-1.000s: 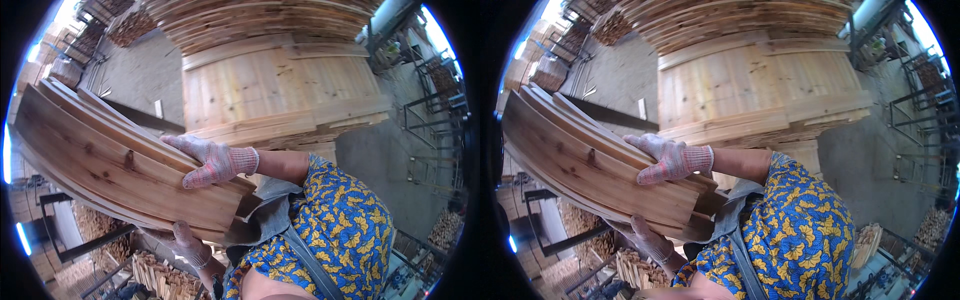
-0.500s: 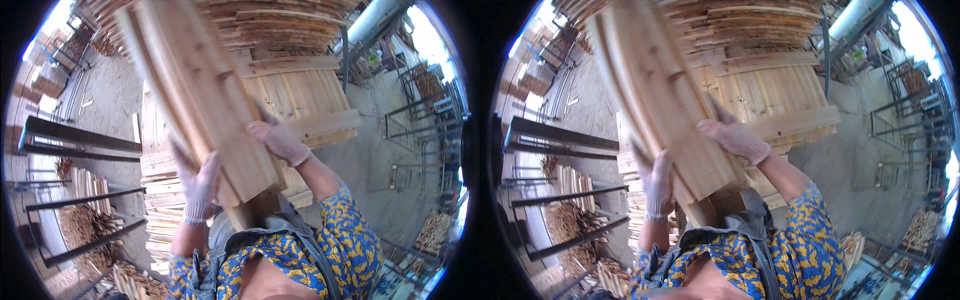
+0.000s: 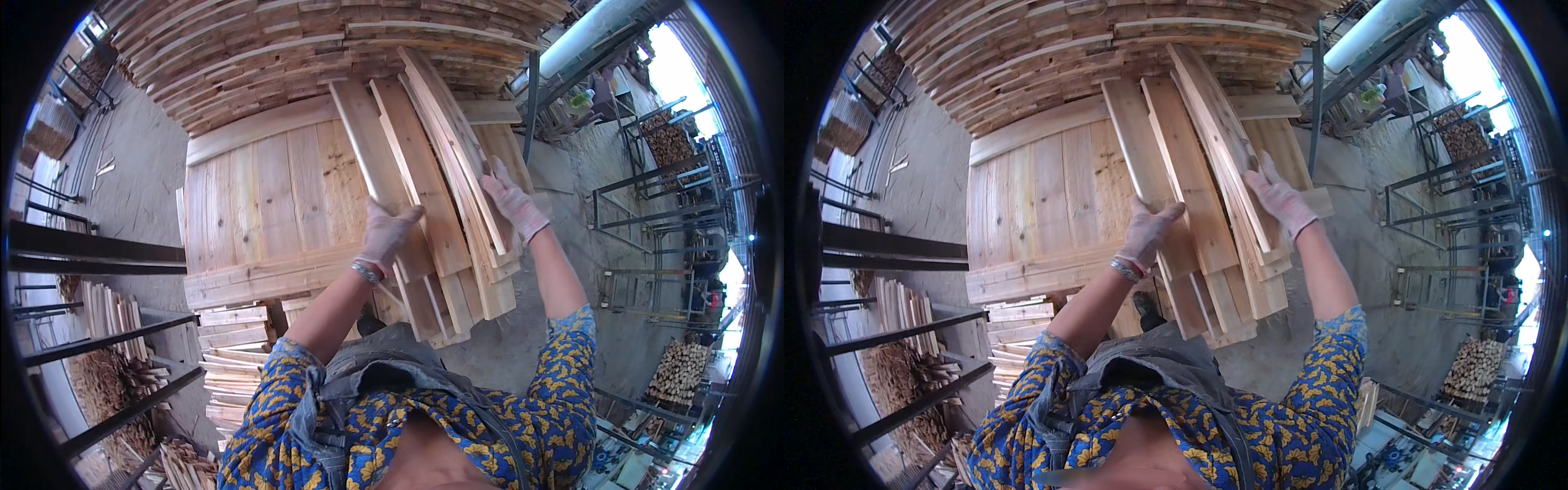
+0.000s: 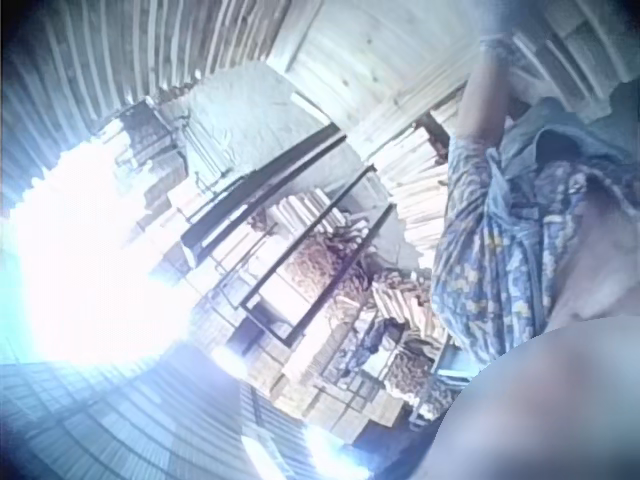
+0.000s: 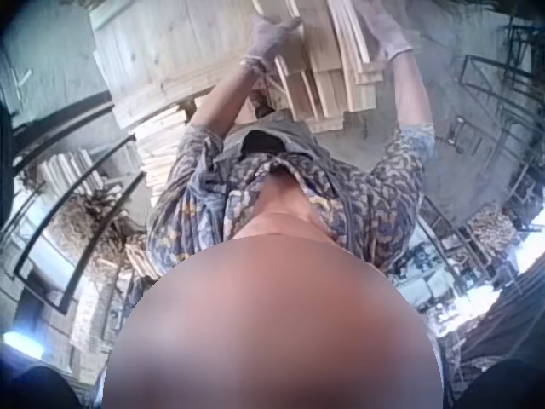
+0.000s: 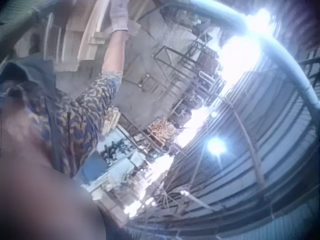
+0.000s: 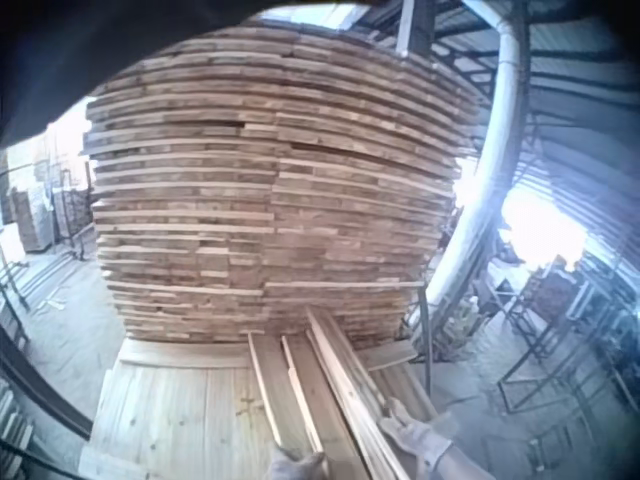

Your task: The person is stacking wooden planks in a workshop. They repeatedly pick up bundles of planks from a pile on the floor and place them onto a large, curved wooden structure. The person wears gloves and uses both hands to lift and arrange the wood.

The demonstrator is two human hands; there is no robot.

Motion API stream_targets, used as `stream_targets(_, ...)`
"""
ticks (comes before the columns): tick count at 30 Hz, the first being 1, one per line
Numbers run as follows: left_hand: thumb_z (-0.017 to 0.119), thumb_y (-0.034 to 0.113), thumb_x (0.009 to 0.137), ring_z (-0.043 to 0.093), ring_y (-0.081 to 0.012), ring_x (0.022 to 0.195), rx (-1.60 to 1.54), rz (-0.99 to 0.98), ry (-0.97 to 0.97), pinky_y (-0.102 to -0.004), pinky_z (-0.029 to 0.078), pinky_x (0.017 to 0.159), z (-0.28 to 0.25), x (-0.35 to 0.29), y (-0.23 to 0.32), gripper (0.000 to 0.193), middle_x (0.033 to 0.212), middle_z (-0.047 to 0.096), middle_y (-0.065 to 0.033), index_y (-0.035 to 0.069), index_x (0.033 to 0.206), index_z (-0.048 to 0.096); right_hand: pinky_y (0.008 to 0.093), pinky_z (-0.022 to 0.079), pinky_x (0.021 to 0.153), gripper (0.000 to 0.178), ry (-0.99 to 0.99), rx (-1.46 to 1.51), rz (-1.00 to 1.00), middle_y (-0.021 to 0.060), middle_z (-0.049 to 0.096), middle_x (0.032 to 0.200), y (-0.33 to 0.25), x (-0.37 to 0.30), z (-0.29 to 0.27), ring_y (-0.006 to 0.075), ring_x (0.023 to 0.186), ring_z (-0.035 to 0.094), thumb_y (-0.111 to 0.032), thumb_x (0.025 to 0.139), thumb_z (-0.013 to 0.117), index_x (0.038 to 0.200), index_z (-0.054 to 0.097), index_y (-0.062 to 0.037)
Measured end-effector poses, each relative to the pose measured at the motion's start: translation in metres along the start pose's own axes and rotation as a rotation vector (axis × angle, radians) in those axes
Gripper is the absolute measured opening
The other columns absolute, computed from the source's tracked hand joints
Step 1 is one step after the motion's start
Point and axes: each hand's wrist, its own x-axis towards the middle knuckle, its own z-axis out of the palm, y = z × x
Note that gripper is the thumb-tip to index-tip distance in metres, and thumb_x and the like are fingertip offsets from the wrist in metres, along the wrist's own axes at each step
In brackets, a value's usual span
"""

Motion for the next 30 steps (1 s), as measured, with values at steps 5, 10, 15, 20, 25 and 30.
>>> stream_targets(5, 0.087, 0.026, 0.079, 0.066, -0.0242, 0.102, -0.079, 0.011, -0.041, -0.0348, 0.056, 0.087, -0.009, 0.033, -0.002, 0.088, 0.121, 0.064, -0.0192, -0.002, 0.142, 0.033, 0.0453, 0.034, 0.119, 0.099, 0.106, -0.397, 0.136, 0.0291, 0.03, 0.158, -0.066, 0.004, 0.031, 0.0428, 0.146, 0.034, -0.066, 0.089, 0.061, 0.162, 0.012, -0.0194)
stream_targets(10, 0.082, 0.023, 0.085, 0.068, -0.0162, 0.086, -0.016, -0.023, -0.055, -0.0328, 0.058, 0.07, -0.033, 0.04, 0.001, 0.05, 0.102, 0.071, -0.0099, -0.001, 0.123, 0.06, 0.0479, 0.038, 0.115, 0.099, 0.194, -0.445, 0.072, 0.0289, 0.033, 0.154, -0.056, 0.011, 0.039, 0.0443, 0.14, 0.04, -0.066, 0.086, 0.064, 0.16, 0.016, -0.0192)
stream_targets(15, 0.074, 0.019, 0.091, 0.066, -0.0147, 0.091, 0.017, 0.093, -0.013, -0.0279, 0.054, 0.077, -0.098, 0.036, -0.011, 0.045, 0.104, 0.071, -0.008, -0.004, 0.127, 0.06, 0.0479, 0.037, 0.116, 0.102, 0.15, -0.427, 0.065, 0.0291, 0.033, 0.155, -0.062, 0.0, 0.032, 0.0452, 0.14, 0.039, -0.067, 0.086, 0.063, 0.161, 0.013, -0.0196)
stream_targets(20, 0.071, 0.013, 0.093, 0.066, -0.0153, 0.089, -0.237, 0.061, 0.05, -0.0266, 0.055, 0.079, -0.143, 0.019, -0.007, 0.041, 0.102, 0.07, -0.0073, -0.002, 0.129, 0.059, 0.0477, 0.037, 0.116, 0.102, 0.204, -0.466, 0.06, 0.0285, 0.032, 0.156, -0.054, 0.002, 0.036, 0.0456, 0.142, 0.037, -0.069, 0.087, 0.061, 0.162, 0.014, -0.0191)
stream_targets(25, 0.069, 0.009, 0.092, 0.067, -0.0166, 0.089, -0.089, 0.155, 0.267, -0.0279, 0.057, 0.073, -0.197, 0.06, -0.021, 0.066, 0.1, 0.068, -0.0095, 0.0, 0.149, 0.036, 0.0476, 0.036, 0.116, 0.099, 0.201, -0.538, 0.086, 0.0265, 0.027, 0.16, -0.062, 0.001, 0.038, 0.0438, 0.144, 0.037, -0.072, 0.087, 0.058, 0.161, 0.018, -0.0185)
stream_targets(30, 0.075, 0.063, 0.077, 0.055, -0.0386, 0.128, 1.06, -0.008, 0.174, -0.0455, 0.048, 0.104, -0.159, 0.06, 0.042, 0.117, 0.141, 0.05, -0.0291, 0.002, 0.158, 0.017, 0.0495, 0.038, 0.114, 0.091, 0.285, -0.53, -0.062, 0.0251, 0.031, 0.158, -0.044, 0.004, 0.038, 0.0443, 0.139, 0.042, -0.066, 0.088, 0.061, 0.158, 0.027, -0.019)
